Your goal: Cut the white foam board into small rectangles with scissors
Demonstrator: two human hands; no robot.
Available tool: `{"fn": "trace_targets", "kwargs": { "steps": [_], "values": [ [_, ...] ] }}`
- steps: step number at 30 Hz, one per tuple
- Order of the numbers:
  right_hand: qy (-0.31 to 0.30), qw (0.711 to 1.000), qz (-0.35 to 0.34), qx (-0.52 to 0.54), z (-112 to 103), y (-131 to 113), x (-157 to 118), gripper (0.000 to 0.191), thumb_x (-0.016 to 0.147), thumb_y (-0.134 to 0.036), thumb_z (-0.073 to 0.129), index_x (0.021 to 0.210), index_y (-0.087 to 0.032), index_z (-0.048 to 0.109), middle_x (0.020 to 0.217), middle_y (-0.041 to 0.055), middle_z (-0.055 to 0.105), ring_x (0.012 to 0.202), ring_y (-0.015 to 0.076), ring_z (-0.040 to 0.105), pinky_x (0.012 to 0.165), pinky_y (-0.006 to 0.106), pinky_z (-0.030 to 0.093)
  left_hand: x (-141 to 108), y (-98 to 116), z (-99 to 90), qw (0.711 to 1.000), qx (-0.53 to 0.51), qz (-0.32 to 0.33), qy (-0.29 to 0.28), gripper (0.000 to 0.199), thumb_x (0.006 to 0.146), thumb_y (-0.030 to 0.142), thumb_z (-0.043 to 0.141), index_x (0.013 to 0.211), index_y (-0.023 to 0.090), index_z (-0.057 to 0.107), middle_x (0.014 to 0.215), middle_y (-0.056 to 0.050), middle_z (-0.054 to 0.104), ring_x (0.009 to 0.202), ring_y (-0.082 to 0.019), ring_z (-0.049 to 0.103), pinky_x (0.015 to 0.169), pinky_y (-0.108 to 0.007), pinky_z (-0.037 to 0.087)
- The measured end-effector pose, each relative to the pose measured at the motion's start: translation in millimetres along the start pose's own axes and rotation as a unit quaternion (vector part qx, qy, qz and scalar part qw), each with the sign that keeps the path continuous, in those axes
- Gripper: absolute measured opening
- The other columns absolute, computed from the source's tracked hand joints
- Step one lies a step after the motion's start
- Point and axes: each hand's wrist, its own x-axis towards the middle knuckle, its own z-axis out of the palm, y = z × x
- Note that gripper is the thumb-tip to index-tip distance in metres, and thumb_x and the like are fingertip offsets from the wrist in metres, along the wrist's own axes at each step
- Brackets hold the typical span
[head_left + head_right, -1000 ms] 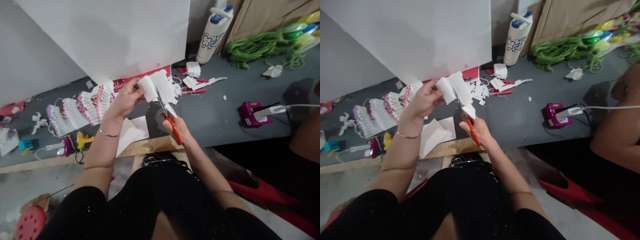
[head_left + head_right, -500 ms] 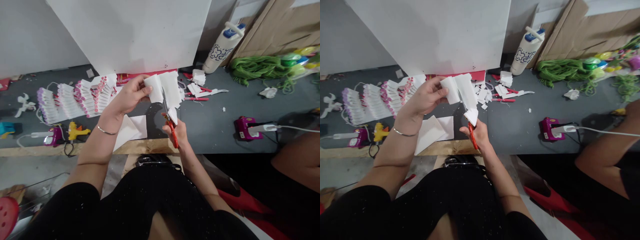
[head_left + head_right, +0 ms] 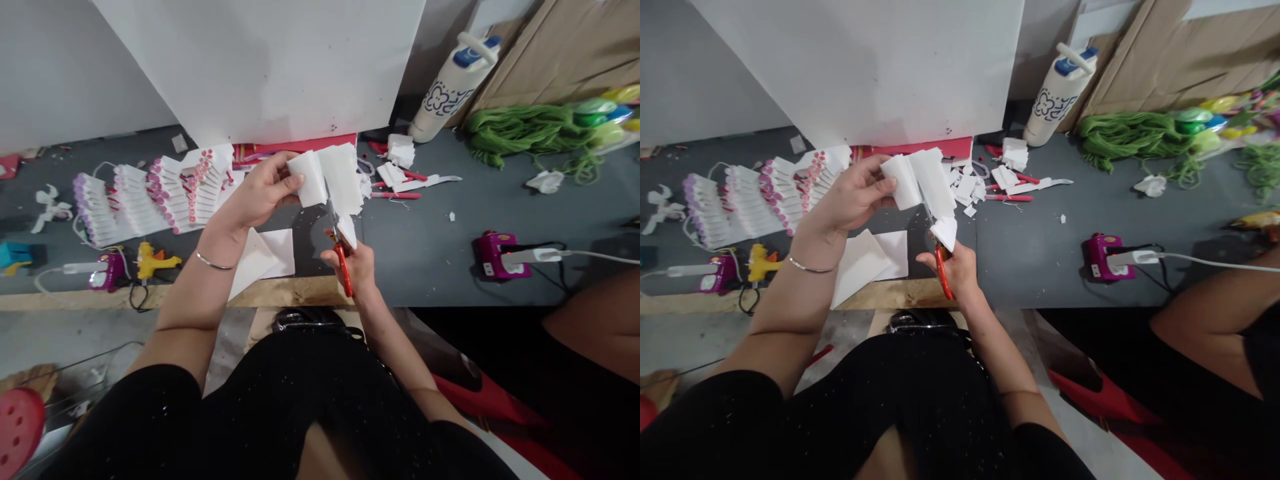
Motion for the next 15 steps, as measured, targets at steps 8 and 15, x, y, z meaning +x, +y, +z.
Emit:
{"fn": "trace_targets", "kwargs": {
  "steps": [8,15],
  "values": [
    [-0.024,0.999,0.013,0.02,-4.1,-3.4,10.8,0.084,0.067,-0.092,0.08,0.107,-0.018,0.086,0.058,-0.0049,0.055,0.059,0.0146,0.05,0.068,0.035,0.05,-1.4,-1.9,7.7,0.999,-0.015,-0.038,0.018,0.037,0.089,0.039,0.092,0.114,0.022,0.07,0.107,-0.006,0.075,0.121,-0.032,0.076,0.098,-0.049,0.07],
    [-0.021,0.999,0.019,0.021,-6.8,2.8,11.0,0.079,0.068,-0.086,0.085,0.109,-0.019,0.085,0.06,-0.0047,0.056,0.061,0.0155,0.054,0.072,0.037,0.054,-2.1,-0.7,12.4,0.993,-0.06,-0.068,0.075,0.036,0.083,0.031,0.096,0.108,0.023,0.071,0.099,-0.004,0.073,0.12,-0.033,0.076,0.093,-0.047,0.071]
  ]
}}
